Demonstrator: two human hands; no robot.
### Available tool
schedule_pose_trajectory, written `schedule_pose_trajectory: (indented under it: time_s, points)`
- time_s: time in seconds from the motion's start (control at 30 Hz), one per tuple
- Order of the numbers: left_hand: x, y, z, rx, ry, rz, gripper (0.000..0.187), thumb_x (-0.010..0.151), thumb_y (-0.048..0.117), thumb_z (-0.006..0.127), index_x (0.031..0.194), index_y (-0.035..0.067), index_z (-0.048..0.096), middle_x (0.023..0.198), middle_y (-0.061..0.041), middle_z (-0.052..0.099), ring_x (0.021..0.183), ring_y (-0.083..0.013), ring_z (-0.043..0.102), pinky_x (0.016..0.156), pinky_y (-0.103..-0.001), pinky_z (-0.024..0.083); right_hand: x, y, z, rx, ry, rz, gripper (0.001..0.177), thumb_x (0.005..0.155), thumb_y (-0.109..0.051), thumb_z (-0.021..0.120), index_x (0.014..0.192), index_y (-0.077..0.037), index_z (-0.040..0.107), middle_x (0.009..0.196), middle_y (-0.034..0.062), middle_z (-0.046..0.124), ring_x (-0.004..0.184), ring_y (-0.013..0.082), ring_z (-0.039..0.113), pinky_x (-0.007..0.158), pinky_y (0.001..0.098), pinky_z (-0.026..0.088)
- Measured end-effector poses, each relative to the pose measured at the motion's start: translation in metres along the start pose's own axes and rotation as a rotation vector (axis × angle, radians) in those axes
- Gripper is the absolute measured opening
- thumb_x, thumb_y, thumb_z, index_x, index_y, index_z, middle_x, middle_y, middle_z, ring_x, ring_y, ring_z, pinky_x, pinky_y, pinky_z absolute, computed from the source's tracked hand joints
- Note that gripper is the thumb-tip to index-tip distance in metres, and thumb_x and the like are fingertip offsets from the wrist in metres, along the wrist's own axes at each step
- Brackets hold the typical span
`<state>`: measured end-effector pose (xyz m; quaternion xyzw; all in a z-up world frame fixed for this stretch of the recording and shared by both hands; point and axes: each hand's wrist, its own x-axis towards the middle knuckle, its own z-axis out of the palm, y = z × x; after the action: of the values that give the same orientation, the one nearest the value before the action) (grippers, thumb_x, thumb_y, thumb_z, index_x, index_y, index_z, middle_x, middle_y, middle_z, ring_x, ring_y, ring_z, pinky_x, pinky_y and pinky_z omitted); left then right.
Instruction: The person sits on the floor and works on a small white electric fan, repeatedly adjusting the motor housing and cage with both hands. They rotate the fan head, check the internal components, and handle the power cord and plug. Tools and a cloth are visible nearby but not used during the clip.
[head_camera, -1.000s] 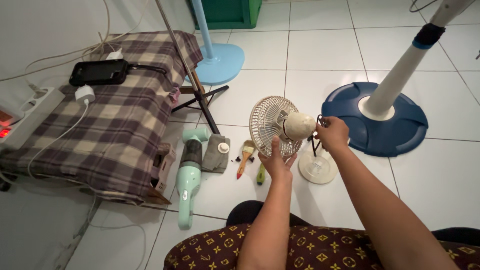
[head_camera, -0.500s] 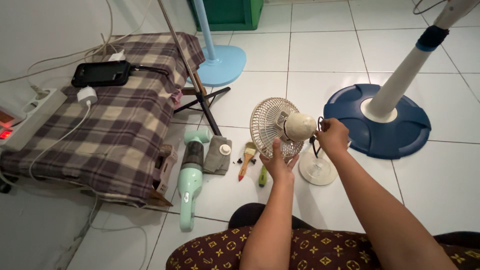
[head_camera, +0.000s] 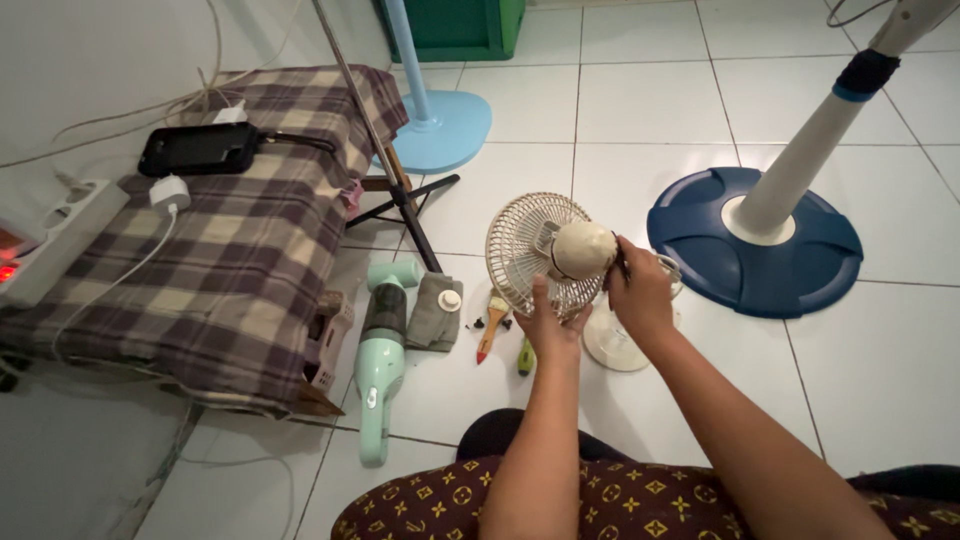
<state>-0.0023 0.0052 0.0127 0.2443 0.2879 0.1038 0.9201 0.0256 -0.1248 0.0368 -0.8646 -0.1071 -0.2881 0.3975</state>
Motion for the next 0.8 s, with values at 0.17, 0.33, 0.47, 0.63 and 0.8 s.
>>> schedule_pose_trajectory:
  time_s: [0.17, 0.33, 0.47, 0.63, 0.8]
  points:
    - [0.013, -0.007, -0.010, -0.061, -0.030, 0.019, 0.093, 0.077, 0.043, 0.084, 0.151, 0.023, 0.033, 0.151, -0.017, 0.043, 0.127, -0.0442, 0.056, 0.078, -0.057, 0.060, -0.023, 0.006, 0.020, 0.061, -0.094, -0.079, 0.059, 0.093, -0.002, 0.062, 0.148, 0.005, 0.043, 0.121, 0.0298, 0.063, 0.110, 0.0445, 0.062, 0.094, 0.0473, 0.051]
    - [0.021, -0.006, -0.016, -0.080, 0.065, 0.016, 0.102, 0.069, 0.040, 0.086, 0.151, 0.035, 0.025, 0.155, -0.008, 0.038, 0.133, -0.0426, 0.050, 0.082, -0.062, 0.058, -0.040, 0.007, 0.029, 0.072, -0.316, 0.010, 0.085, 0.091, 0.003, 0.057, 0.162, 0.004, 0.009, 0.126, 0.0354, 0.057, 0.110, 0.0496, 0.059, 0.092, 0.0502, 0.049]
    - [0.022, -0.005, -0.016, -0.072, 0.110, 0.011, 0.108, 0.068, 0.039, 0.086, 0.153, 0.040, 0.019, 0.156, -0.006, 0.033, 0.135, -0.0432, 0.047, 0.083, -0.064, 0.056, -0.042, 0.012, 0.031, 0.096, -0.292, -0.060, 0.091, 0.089, 0.003, 0.058, 0.164, 0.001, 0.007, 0.125, 0.0343, 0.056, 0.112, 0.0488, 0.058, 0.096, 0.0511, 0.048]
    - [0.022, -0.006, -0.016, -0.056, 0.103, 0.022, 0.110, 0.067, 0.041, 0.087, 0.154, 0.038, 0.020, 0.156, -0.007, 0.035, 0.135, -0.0409, 0.048, 0.082, -0.061, 0.058, -0.047, 0.021, 0.034, 0.075, -0.140, 0.008, 0.072, 0.088, 0.000, 0.064, 0.156, -0.010, 0.040, 0.126, 0.0245, 0.053, 0.107, 0.0365, 0.056, 0.086, 0.0403, 0.053]
    - [0.026, -0.006, -0.015, -0.055, 0.103, -0.005, 0.110, 0.067, 0.042, 0.087, 0.154, 0.036, 0.020, 0.155, -0.009, 0.037, 0.134, -0.0421, 0.050, 0.081, -0.059, 0.059, -0.047, 0.029, 0.043, 0.056, 0.107, 0.101, 0.059, 0.082, -0.003, 0.077, 0.138, -0.019, 0.070, 0.121, 0.0260, 0.051, 0.104, 0.0289, 0.054, 0.085, 0.0326, 0.053]
